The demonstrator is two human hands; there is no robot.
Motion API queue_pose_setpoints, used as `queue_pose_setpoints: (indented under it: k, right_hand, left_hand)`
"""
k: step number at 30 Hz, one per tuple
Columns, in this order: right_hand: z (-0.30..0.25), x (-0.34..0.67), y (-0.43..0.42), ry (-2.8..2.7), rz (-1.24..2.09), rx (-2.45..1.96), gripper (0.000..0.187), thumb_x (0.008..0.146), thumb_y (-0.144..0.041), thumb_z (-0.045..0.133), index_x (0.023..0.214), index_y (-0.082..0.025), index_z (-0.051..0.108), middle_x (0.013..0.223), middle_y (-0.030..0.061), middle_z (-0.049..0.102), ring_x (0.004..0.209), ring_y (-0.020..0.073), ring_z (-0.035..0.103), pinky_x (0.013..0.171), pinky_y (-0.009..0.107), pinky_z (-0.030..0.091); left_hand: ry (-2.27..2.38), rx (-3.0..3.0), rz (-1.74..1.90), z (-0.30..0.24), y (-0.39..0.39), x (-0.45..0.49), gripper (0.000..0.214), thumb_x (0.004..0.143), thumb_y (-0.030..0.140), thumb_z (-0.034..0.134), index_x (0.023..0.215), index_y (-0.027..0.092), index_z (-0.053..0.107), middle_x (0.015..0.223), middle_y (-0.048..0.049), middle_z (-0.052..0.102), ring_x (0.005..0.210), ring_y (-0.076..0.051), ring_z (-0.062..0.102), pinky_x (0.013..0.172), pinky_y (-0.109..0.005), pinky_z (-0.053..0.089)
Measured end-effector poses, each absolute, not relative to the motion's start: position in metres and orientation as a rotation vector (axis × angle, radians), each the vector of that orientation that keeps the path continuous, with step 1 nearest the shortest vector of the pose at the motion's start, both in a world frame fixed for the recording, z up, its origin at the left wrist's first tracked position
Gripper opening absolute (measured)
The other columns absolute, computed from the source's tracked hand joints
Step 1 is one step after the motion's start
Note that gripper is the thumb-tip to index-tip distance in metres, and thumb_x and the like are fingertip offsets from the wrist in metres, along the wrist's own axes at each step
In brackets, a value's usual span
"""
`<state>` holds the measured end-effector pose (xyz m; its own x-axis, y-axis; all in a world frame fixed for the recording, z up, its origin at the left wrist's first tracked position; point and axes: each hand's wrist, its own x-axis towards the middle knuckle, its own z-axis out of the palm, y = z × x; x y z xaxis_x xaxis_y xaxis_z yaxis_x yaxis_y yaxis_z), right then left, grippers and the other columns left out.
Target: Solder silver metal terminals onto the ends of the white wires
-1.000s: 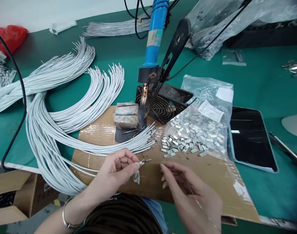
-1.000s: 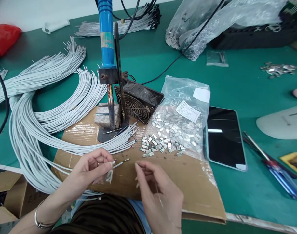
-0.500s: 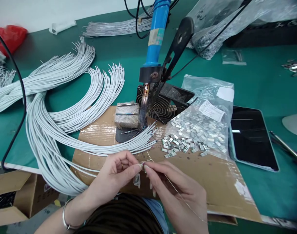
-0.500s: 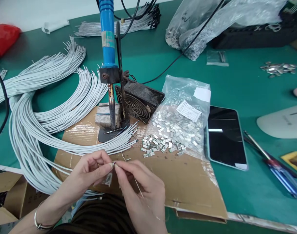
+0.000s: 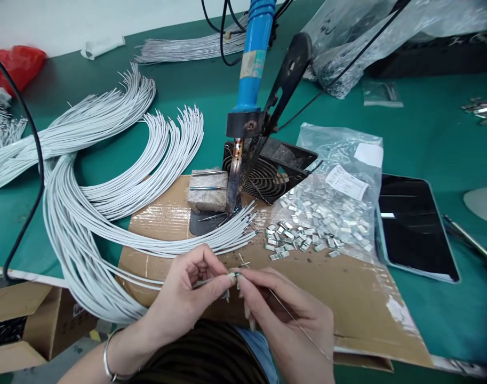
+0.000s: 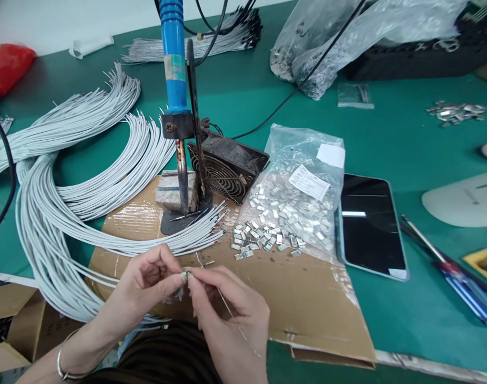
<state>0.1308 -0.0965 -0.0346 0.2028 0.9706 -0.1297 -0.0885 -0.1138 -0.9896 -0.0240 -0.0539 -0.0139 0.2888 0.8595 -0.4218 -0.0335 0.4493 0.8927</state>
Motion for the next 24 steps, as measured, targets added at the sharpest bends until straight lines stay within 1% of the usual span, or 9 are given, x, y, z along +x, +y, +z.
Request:
queue_pose_setpoints:
  k: [4,6,8,11,14,18,22,24]
  right_hand:
    - [-0.044,0.135,-0.097,-0.800,1.343,-1.248,0.010,0.091,-0.029,0.080,0.093,-0.030,0.089,0.065,-0.0001,0.066,0.047,0.0083,0.055,0.040,0.016,0.042]
    - [-0.046,0.137,-0.097,-0.769,1.413,-1.209,0.009,0.090,-0.032,0.081,0.093,-0.030,0.089,0.065,-0.0001,0.066,0.045,0.0077,0.055,0.038,0.015,0.041]
    - [-0.044,0.140,-0.096,-0.778,1.453,-1.206,0.009,0.089,-0.033,0.082,0.091,-0.029,0.089,0.063,-0.0005,0.065,0.044,0.0073,0.053,0.038,0.015,0.040]
    - [-0.034,0.142,-0.095,-0.862,1.400,-1.283,0.008,0.086,-0.031,0.083,0.082,-0.027,0.089,0.058,-0.0010,0.062,0.045,0.0083,0.049,0.042,0.018,0.039]
    - [-0.022,0.144,-0.093,-0.960,1.326,-1.376,0.011,0.084,-0.028,0.081,0.075,-0.025,0.087,0.060,0.0009,0.065,0.051,0.0107,0.050,0.047,0.021,0.039]
    - [-0.012,0.149,-0.091,-1.036,1.344,-1.384,0.011,0.084,-0.028,0.080,0.077,-0.025,0.087,0.061,0.0016,0.066,0.057,0.0136,0.055,0.048,0.022,0.041]
    - [-0.010,0.150,-0.091,-1.030,1.328,-1.403,0.010,0.083,-0.029,0.081,0.075,-0.024,0.085,0.062,0.0008,0.067,0.056,0.0127,0.055,0.052,0.021,0.047]
    - [-0.012,0.146,-0.093,-0.988,1.290,-1.426,0.012,0.083,-0.029,0.081,0.073,-0.023,0.084,0.062,0.0004,0.065,0.055,0.0115,0.053,0.050,0.020,0.045]
  left_hand:
    - [1.123,0.953,0.712,-0.012,-0.055,-0.025,0.032,0.088,0.036,0.084,0.078,0.017,0.060,0.073,0.0001,0.064,0.068,-0.012,0.055,0.065,-0.023,0.044]
    - [1.138,1.004,0.699,-0.011,-0.056,-0.027,0.029,0.090,0.035,0.082,0.079,0.017,0.061,0.074,-0.0006,0.064,0.069,-0.013,0.053,0.064,-0.023,0.042]
    - [1.160,1.069,0.672,-0.008,-0.058,-0.029,0.028,0.093,0.037,0.078,0.080,0.017,0.062,0.072,0.0003,0.060,0.066,-0.012,0.048,0.060,-0.023,0.037]
    - [1.168,1.116,0.609,-0.005,-0.059,-0.033,0.032,0.097,0.043,0.072,0.081,0.017,0.062,0.069,0.0024,0.052,0.063,-0.012,0.039,0.055,-0.024,0.030]
    - [1.132,1.100,0.545,-0.004,-0.059,-0.035,0.032,0.099,0.044,0.070,0.083,0.018,0.061,0.072,0.0028,0.051,0.063,-0.012,0.039,0.055,-0.024,0.029]
    - [1.153,1.110,0.525,-0.002,-0.058,-0.033,0.029,0.100,0.041,0.067,0.084,0.018,0.058,0.070,0.0042,0.048,0.064,-0.011,0.039,0.054,-0.023,0.029]
    - [1.213,1.261,0.530,-0.002,-0.064,-0.030,0.029,0.104,0.040,0.061,0.085,0.018,0.060,0.065,0.0055,0.047,0.059,-0.011,0.038,0.052,-0.024,0.028]
    - [1.228,1.309,0.552,-0.003,-0.068,-0.028,0.029,0.106,0.040,0.058,0.086,0.019,0.060,0.062,0.0062,0.046,0.056,-0.010,0.037,0.051,-0.024,0.027]
